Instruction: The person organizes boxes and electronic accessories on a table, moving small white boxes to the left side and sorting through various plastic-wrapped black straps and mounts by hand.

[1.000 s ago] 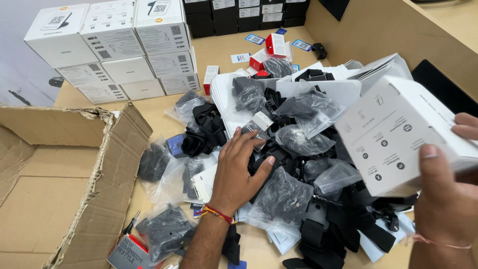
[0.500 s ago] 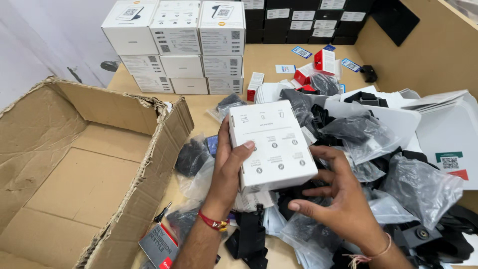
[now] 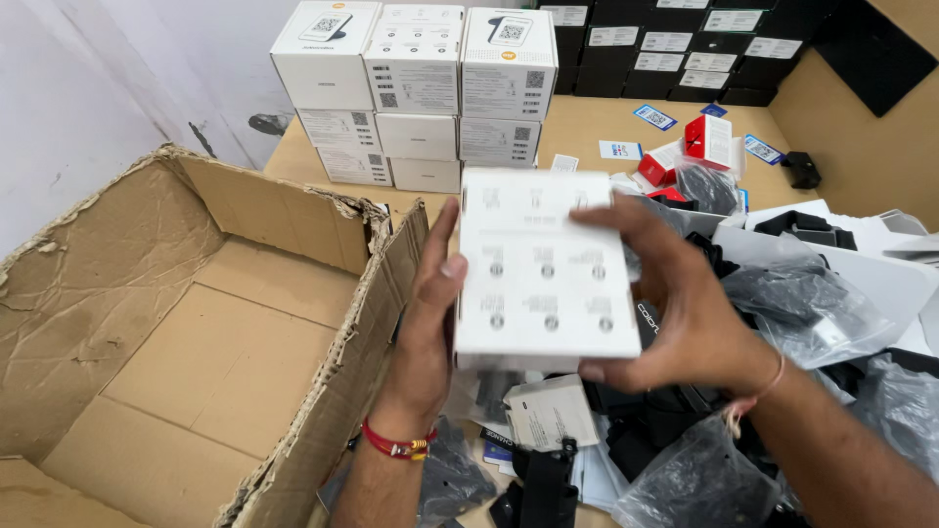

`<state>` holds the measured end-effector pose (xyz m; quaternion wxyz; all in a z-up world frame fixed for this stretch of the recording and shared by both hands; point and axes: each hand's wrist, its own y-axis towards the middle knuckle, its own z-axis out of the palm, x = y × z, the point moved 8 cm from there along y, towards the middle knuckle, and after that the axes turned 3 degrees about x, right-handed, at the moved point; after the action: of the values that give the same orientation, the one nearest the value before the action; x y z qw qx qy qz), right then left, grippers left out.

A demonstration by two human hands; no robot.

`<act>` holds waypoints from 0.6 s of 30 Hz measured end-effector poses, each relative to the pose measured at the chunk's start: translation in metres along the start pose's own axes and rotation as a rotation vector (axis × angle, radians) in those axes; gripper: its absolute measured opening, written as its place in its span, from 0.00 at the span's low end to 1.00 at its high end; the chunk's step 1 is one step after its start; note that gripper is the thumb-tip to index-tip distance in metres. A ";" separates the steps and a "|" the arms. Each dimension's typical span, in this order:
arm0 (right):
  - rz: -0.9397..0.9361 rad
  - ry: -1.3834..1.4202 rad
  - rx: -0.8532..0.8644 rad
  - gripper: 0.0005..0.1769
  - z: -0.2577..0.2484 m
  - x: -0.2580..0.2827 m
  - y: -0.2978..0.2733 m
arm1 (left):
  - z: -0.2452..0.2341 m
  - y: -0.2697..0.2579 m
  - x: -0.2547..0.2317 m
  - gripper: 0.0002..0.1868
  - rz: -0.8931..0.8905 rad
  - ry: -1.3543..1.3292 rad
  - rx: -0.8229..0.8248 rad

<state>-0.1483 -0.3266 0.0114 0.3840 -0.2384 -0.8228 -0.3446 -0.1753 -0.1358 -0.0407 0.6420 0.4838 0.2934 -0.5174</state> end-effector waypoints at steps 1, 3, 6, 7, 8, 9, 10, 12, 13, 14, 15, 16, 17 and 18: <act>-0.012 0.068 -0.020 0.61 -0.009 -0.004 0.017 | -0.002 0.007 -0.008 0.49 0.024 -0.143 0.014; -0.160 0.090 -0.068 0.54 -0.027 -0.003 0.063 | -0.012 0.016 -0.029 0.47 0.106 -0.149 -0.064; -0.230 -0.052 -0.155 0.53 -0.041 -0.018 0.146 | -0.028 0.016 -0.061 0.42 0.277 0.181 -0.300; -0.312 -0.115 -0.159 0.50 -0.039 -0.019 0.174 | -0.032 0.011 -0.069 0.38 0.334 0.244 -0.354; -0.286 -0.148 -0.166 0.48 -0.036 -0.028 0.208 | -0.037 0.007 -0.075 0.35 0.390 0.307 -0.407; -0.261 -0.182 -0.173 0.47 -0.032 -0.036 0.236 | -0.040 0.006 -0.076 0.31 0.413 0.282 -0.418; -0.132 -0.204 -0.185 0.44 -0.030 -0.052 0.262 | -0.043 0.003 -0.077 0.26 0.436 0.257 -0.428; 0.016 -0.241 -0.166 0.40 -0.017 -0.072 0.312 | -0.052 0.010 -0.074 0.21 0.426 0.198 -0.449; 0.039 -0.252 -0.133 0.38 -0.005 -0.079 0.333 | -0.056 0.011 -0.070 0.19 0.387 0.167 -0.466; 0.062 -0.263 -0.100 0.36 0.005 -0.085 0.350 | -0.060 0.012 -0.065 0.18 0.348 0.136 -0.482; 0.078 -0.272 -0.080 0.36 0.013 -0.092 0.366 | -0.062 0.011 -0.064 0.18 0.342 0.137 -0.496; 0.094 -0.282 -0.060 0.37 0.021 -0.097 0.382 | -0.062 0.009 -0.063 0.18 0.336 0.139 -0.509; 0.110 -0.297 -0.043 0.37 0.024 -0.102 0.394 | -0.062 0.009 -0.061 0.18 0.332 0.136 -0.518; 0.147 -0.257 -0.037 0.37 0.026 -0.108 0.404 | -0.063 0.011 -0.059 0.18 0.326 0.127 -0.517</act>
<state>0.1691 -0.0584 0.0686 0.2950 -0.3472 -0.8390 -0.2974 -0.1743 -0.0546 -0.0081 0.7987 0.3763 0.3733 -0.2848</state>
